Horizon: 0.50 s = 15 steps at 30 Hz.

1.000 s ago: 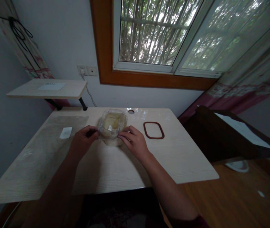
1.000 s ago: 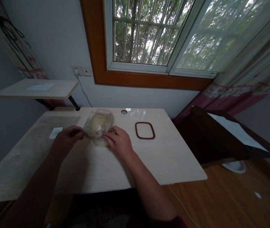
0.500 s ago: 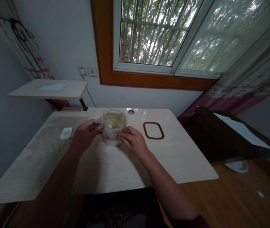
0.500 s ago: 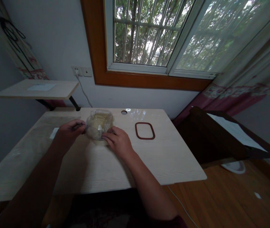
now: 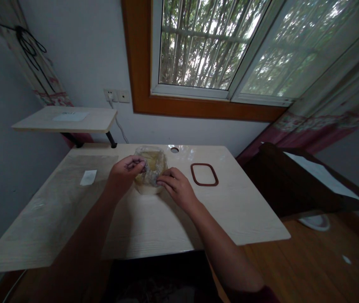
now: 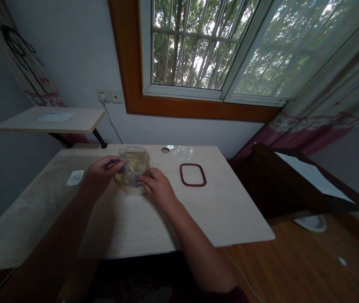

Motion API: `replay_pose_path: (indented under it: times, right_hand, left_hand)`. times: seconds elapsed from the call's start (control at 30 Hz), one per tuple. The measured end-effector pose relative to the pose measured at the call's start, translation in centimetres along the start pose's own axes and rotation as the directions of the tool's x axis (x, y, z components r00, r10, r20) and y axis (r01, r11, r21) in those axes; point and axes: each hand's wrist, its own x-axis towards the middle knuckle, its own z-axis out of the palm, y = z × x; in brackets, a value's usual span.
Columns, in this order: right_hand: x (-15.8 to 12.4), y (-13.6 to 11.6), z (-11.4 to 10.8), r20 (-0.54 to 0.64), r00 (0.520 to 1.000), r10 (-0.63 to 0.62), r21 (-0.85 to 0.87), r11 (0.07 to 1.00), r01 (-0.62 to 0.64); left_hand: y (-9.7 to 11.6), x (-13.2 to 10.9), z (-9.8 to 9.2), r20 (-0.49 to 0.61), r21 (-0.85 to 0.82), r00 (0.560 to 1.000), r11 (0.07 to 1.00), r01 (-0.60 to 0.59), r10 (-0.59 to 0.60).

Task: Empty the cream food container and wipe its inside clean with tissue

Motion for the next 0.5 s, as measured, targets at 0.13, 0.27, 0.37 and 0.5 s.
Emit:
replay_pose_path:
  times: [0.13,0.27,0.37,0.5]
  right_hand:
    - [0.0,0.1,0.1,-0.022,1.000,0.001,0.011,1.000,0.000]
    - [-0.1,-0.1,-0.4,-0.025,0.999,0.044,0.081,0.996,-0.041]
    - [-0.2,0.1,-0.9,-0.075,0.992,0.105,0.161,0.983,-0.092]
    - [-0.2,1.9,-0.9,-0.196,0.924,0.327,0.280,0.922,-0.267]
  left_hand:
    - [-1.0,-0.2,-0.6,-0.057,0.024,0.998,1.000,-0.016,0.017]
    - [-2.2,-0.4,-2.1,-0.101,0.067,0.990,0.993,-0.095,0.101]
    - [-3.0,-0.2,-3.2,-0.140,0.097,0.983,0.989,-0.108,0.121]
    - [-4.2,0.6,-3.9,-0.182,-0.001,0.983,1.000,0.022,-0.022]
